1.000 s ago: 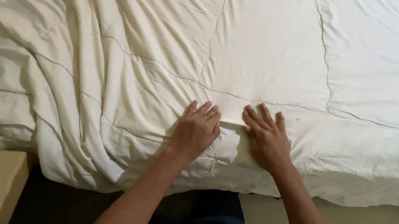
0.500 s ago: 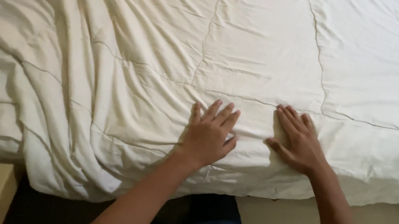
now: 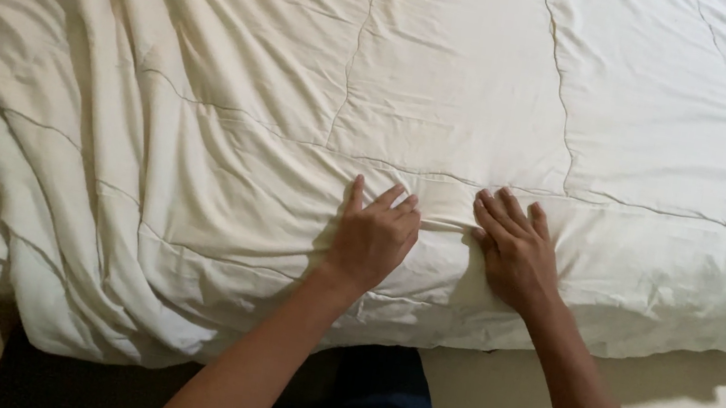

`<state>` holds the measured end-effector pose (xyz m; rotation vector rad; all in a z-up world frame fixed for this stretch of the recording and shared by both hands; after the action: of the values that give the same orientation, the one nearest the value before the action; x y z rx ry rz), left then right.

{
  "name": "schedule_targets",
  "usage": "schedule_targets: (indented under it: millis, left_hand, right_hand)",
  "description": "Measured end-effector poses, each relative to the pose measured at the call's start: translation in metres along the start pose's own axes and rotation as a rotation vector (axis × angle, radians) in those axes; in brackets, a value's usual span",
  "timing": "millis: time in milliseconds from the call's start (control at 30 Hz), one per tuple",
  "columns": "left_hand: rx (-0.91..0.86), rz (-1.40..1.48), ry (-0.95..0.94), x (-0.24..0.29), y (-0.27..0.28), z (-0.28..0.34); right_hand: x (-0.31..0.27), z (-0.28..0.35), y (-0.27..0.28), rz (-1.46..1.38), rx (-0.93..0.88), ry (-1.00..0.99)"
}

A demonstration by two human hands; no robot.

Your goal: The person folds a white duvet on a bed by hand. They smooth the fabric, fold it in half lengthwise, then fold it again to create a compact rectangular shape.

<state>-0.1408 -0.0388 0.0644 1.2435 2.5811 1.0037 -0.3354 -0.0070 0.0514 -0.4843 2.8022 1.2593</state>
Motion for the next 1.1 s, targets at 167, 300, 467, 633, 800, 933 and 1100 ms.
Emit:
schedule_targets:
  millis: [167,300,467,633,800,933,1100]
  left_hand:
    - [-0.006,0.020,-0.009,0.004,0.005,0.004]
    - [-0.016,0.024,0.004,0.002,0.004,0.007]
    - [-0.069,0.103,0.089,-0.009,0.006,0.008]
    - [-0.126,0.136,0.187,-0.043,0.011,-0.007]
    - [-0.447,-0.148,0.334,-0.066,0.028,-0.012]
    - [-0.467,-0.199,0.297,-0.077,0.013,0.000]
    - [-0.397,-0.191,0.294,-0.072,0.021,0.000]
  right_hand:
    - [-0.001,0.013,-0.004,0.011,0.043,0.010]
    - [-0.008,0.025,-0.003,0.051,0.082,0.036]
    - [-0.007,0.018,0.004,-0.051,0.069,-0.031]
    - [-0.009,-0.015,-0.016,-0.116,-0.013,-0.106]
    - [-0.051,-0.057,-0.049,-0.017,-0.208,0.007]
    - [-0.060,-0.050,-0.064,0.075,-0.300,0.011]
    - [-0.065,-0.045,-0.051,0.036,-0.240,0.039]
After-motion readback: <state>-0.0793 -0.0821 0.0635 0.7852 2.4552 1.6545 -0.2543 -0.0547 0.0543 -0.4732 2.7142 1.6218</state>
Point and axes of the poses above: each hand's wrist, its own z-axis away from the middle knuckle, its own y-axis out of the back of the hand, x = y × z, the point moved 7 cm from there along -z, towards the middle knuckle, and after that the axes turned 15 degrees about x, right-handed, at the moved point
